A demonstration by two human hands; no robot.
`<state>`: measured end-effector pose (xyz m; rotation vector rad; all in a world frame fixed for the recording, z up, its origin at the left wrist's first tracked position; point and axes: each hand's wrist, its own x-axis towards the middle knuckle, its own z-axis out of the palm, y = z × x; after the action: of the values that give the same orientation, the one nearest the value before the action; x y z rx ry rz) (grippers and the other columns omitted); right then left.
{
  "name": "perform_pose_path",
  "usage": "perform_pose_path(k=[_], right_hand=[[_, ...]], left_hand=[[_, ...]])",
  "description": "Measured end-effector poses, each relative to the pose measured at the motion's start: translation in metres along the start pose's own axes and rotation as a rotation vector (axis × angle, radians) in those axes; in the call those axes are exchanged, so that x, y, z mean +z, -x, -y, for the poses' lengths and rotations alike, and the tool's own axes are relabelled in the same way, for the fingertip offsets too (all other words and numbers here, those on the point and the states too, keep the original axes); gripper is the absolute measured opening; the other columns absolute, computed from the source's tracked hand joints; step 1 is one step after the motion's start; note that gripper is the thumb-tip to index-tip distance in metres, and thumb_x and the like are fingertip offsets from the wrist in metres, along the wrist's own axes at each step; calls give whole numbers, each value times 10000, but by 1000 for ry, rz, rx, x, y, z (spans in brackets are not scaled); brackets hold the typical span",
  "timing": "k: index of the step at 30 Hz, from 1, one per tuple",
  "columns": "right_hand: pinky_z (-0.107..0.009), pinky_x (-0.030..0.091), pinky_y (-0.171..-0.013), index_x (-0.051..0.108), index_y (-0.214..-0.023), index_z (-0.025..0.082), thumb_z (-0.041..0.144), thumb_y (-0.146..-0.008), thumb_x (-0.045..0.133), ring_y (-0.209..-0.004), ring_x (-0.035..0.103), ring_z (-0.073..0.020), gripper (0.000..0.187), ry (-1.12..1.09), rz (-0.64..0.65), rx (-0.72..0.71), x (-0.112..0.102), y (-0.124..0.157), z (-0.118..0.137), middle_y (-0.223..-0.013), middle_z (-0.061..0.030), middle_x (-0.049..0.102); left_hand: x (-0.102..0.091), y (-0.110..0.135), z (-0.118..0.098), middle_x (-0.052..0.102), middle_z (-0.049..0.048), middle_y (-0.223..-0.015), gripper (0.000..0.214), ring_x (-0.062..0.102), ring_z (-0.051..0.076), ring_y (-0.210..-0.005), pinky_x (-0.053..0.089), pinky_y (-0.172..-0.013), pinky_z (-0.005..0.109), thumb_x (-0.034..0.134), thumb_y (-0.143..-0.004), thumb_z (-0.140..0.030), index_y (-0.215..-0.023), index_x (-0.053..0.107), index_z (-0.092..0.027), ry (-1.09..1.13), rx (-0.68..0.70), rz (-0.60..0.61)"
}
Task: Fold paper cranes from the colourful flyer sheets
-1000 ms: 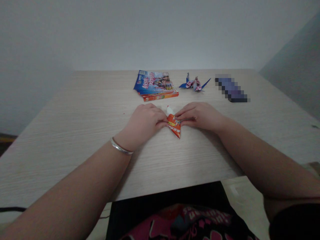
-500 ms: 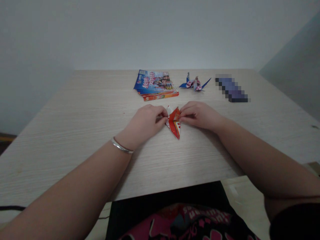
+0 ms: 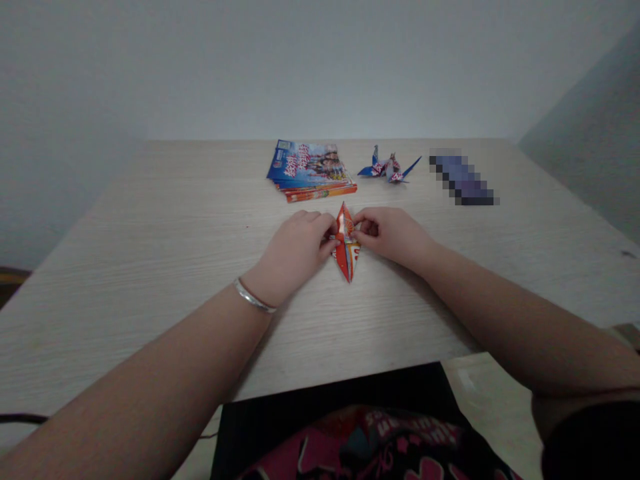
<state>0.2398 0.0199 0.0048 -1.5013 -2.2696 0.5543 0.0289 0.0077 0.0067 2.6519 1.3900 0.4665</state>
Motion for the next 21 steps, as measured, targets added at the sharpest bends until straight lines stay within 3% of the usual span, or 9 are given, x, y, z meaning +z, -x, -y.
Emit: perform_pose_path(k=[3,5,10,18,21], right_hand=[[-266,402,-616,632,-1320,219,218,-869,686,-681,630,-145,454,12,-12,18,0,3,4,-811,20,733],[-267,402,-625,577,-1384,226,201,-869,675,-720,645,-151,525,51,-18,-12,0,5,6,-870,15,739],[-306,428,-711,757,-1127,235,277,-956,608,-927,692,-211,231,262,-19,-163,-1,8,9,-1055,-64,751],[-326,436,-719,786,-1080,225,389,-988,633,-974,689,-231,243,404,-31,-186,-4,9,13,-1046,-74,758],[-338,457,-739,778,-1033,200,381,-994,620,-986,677,-245,244,434,-91,-131,-2,6,13,-1059,-95,751]], left_hand=[[0,1,-1,742,115,-1027,141,661,282,-988,533,-943,423,677,-955,-233,-1032,718,-122,-35,25,0],[0,2,-3,745,118,-1041,152,664,285,-1003,534,-967,435,661,-968,-234,-1034,733,-119,-48,43,5],[-1,4,-5,744,132,-1043,203,670,291,-983,556,-937,447,611,-987,-221,-1066,755,-102,-68,51,7],[-6,4,-6,756,124,-1088,235,680,282,-1022,563,-975,454,577,-995,-211,-1040,791,-127,-28,85,10],[-9,6,-11,760,130,-1158,298,683,296,-1081,555,-1014,477,562,-1020,-271,-1180,766,-123,-49,109,24]])
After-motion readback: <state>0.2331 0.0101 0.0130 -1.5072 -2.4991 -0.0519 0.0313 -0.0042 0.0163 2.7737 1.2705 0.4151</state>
